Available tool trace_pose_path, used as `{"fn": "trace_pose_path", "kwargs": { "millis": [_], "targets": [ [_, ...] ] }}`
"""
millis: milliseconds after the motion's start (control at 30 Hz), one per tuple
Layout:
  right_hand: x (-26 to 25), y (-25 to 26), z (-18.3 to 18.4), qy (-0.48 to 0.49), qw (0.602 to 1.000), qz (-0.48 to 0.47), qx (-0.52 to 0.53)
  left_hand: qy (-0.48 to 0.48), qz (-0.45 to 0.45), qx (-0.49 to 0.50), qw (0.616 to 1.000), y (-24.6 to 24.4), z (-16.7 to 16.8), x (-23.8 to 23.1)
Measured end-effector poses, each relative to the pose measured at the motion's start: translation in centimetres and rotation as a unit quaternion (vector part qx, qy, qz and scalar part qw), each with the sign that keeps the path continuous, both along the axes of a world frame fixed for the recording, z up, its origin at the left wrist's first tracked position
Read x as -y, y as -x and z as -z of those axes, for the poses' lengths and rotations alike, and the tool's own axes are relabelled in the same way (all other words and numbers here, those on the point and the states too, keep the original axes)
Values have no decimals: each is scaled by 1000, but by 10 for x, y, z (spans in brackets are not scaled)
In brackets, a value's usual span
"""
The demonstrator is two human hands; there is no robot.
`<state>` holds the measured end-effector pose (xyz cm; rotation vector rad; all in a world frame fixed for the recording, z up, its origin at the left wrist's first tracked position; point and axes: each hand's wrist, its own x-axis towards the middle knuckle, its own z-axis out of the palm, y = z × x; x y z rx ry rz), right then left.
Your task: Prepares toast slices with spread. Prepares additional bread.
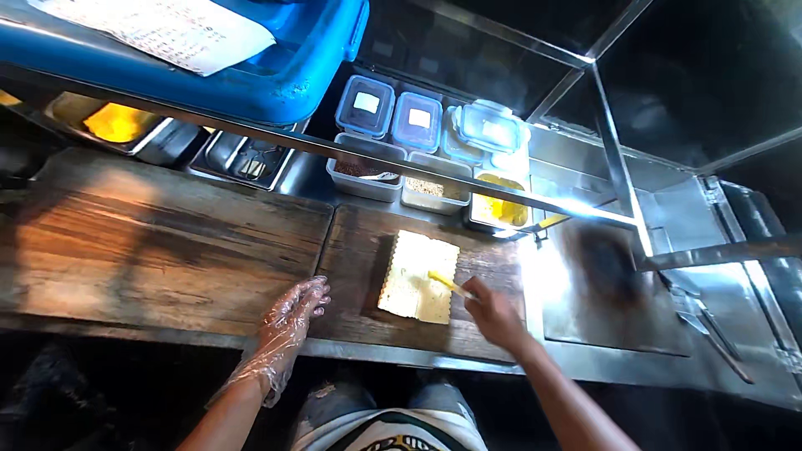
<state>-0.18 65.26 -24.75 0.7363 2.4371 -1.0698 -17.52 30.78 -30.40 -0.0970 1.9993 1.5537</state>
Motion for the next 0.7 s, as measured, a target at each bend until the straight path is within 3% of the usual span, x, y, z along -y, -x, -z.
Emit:
{"fn": "trace_pose_path", "kwargs": {
  "millis": [100,200,367,467,533,600,633,700],
  "targets": [
    [49,-34,20,-180,980,-77,-19,17,-52,-19,998,-19,-14,14],
    [75,-80,28,-236,952,-103,-163,24,-90,-50,994,-54,-32,31],
    [42,-23,34,-172,981,-37,-80,96,-94,-31,990,-135,-35,43],
    [54,-46,35,-110,988,-74,-74,115,-78,-28,990,-174,-50,51],
    [55,-59,27,51,997,-13,-57,119,-97,-21,988,-195,-52,60],
    [40,-46,36,231,960,144,-68,136,-109,5,985,-216,-41,72],
    [29,-35,41,257,942,202,-76,145,-102,20,984,-226,-34,78],
    [14,-26,43,139,973,164,-82,174,-72,35,981,-245,-17,93]
  ]
}}
